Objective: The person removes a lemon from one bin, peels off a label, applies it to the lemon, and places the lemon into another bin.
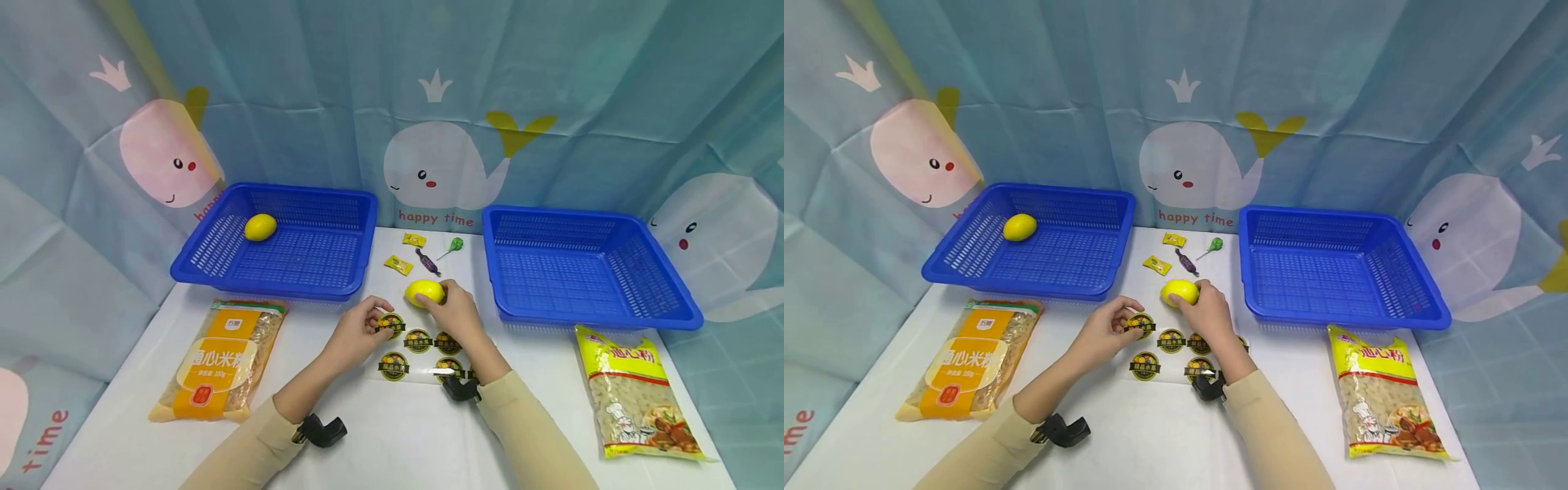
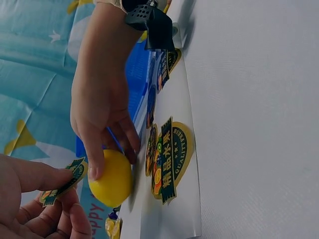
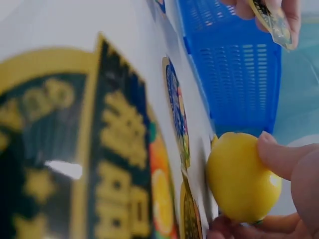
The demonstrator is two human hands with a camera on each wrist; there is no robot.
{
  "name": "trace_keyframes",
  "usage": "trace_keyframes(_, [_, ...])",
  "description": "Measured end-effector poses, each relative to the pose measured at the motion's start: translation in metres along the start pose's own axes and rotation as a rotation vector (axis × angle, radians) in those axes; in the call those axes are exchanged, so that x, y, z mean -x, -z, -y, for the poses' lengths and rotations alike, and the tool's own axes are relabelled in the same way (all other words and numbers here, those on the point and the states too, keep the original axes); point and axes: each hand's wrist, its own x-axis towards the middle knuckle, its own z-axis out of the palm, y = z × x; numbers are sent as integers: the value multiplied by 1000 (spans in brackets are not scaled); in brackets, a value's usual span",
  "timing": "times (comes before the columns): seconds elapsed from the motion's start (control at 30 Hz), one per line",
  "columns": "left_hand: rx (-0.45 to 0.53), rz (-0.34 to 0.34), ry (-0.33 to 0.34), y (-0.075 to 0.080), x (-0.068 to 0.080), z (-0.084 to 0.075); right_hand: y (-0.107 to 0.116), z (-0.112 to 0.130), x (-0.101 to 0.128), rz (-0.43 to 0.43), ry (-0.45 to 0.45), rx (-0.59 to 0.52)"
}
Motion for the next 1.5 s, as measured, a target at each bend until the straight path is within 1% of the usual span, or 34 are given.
trace_keyframes(0.07, [-5,3,2,0,0,-1,3,-2,1,8,25,-89])
trace_keyframes(0.13, [-6,8,5,-1,0,-2,6,-4,2,35,51,-201])
trace_keyframes(0.3, [1,12,11,-1,0,-5,15,-8,7,164,99,-461])
trace_keyframes(0.37, [10,12,2,-1,0,-5,18,-7,11,215,99,-539])
trace_keyframes(0.47, [33,20,-20,0,0,-6,21,-7,16,288,103,-608])
trace_keyframes(0.57, [74,33,-30,0,0,-6,23,-8,22,378,145,-609])
trace_keyframes(0.67, [122,45,-30,1,-1,-6,23,-8,26,450,196,-584])
trace_keyframes(0.77, [161,53,-34,1,-2,-5,22,-8,30,496,225,-581])
trace_keyframes(0.93, [180,65,-49,0,-2,-4,21,-5,34,550,264,-580])
trace_keyframes(1.07, [186,66,-50,-1,-3,-4,20,-5,36,554,275,-575])
trace_keyframes(1.37, [186,70,-35,-3,-2,-7,19,-4,39,549,286,-599])
trace_keyframes(1.5, [186,58,-35,-4,-2,-8,19,-2,41,526,273,-606])
